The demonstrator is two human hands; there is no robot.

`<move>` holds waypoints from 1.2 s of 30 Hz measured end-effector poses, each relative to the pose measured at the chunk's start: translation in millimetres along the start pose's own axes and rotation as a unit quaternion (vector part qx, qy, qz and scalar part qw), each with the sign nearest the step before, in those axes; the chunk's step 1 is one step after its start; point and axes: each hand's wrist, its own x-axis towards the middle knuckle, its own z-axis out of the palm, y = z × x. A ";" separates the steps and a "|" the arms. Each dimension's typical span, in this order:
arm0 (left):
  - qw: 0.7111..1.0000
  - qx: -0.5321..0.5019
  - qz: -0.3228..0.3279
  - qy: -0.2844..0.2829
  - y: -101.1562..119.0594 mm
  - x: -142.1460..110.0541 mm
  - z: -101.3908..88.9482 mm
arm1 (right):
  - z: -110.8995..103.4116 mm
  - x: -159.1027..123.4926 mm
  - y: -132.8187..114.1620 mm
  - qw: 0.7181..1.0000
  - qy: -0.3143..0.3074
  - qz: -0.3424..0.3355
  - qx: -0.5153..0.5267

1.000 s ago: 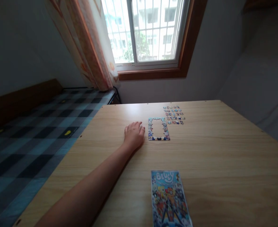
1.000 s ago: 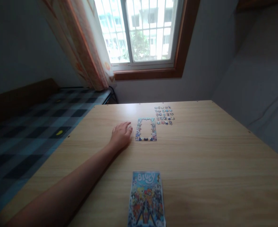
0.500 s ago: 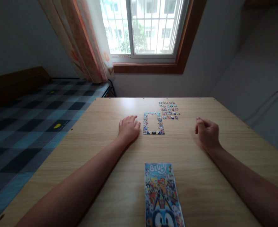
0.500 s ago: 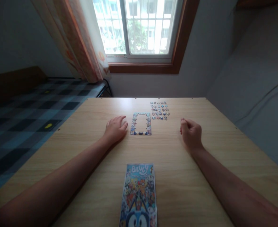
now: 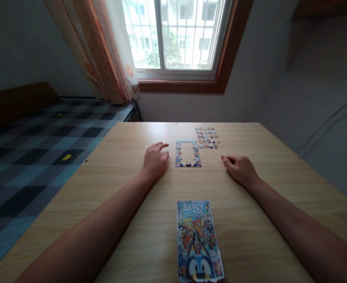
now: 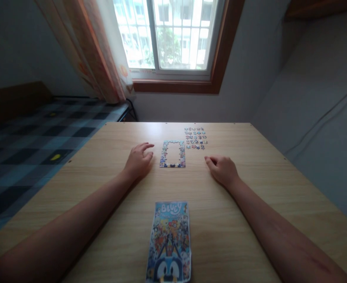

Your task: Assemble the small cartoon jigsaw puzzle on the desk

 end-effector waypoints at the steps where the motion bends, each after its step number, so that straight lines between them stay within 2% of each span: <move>1: 1.000 -0.003 0.001 0.004 0.2 -0.1 -0.7 | 0.3 -0.5 -0.4 1.000 -0.007 -0.002 -0.010; 8: 0.999 -0.030 0.009 0.030 5.7 -1.4 -6.8 | 3.3 -2.1 -1.3 0.997 -0.024 -0.020 -0.074; 15: 0.997 -0.059 0.013 0.049 8.6 -2.8 -11.7 | 8.6 3.5 2.4 0.995 0.014 -0.048 -0.088; 21: 0.994 -0.079 0.011 0.072 8.2 -2.9 -14.4 | 17.5 4.7 -2.0 0.988 0.008 0.029 -0.153; 26: 0.992 -0.103 -0.003 0.075 5.3 -2.2 -15.3 | 28.8 16.5 0.7 0.976 -0.077 0.117 -0.167; 29: 0.989 -0.125 -0.020 0.074 0.2 -1.1 -13.5 | 31.4 36.2 7.8 0.972 -0.100 0.151 -0.153; 33: 0.982 -0.164 -0.060 0.066 -7.4 0.5 -10.0 | 30.8 70.9 23.5 0.979 -0.061 0.177 -0.085; 36: 0.975 -0.195 -0.084 0.064 -10.5 0.9 -8.6 | 30.7 91.3 37.9 0.978 0.021 0.209 -0.002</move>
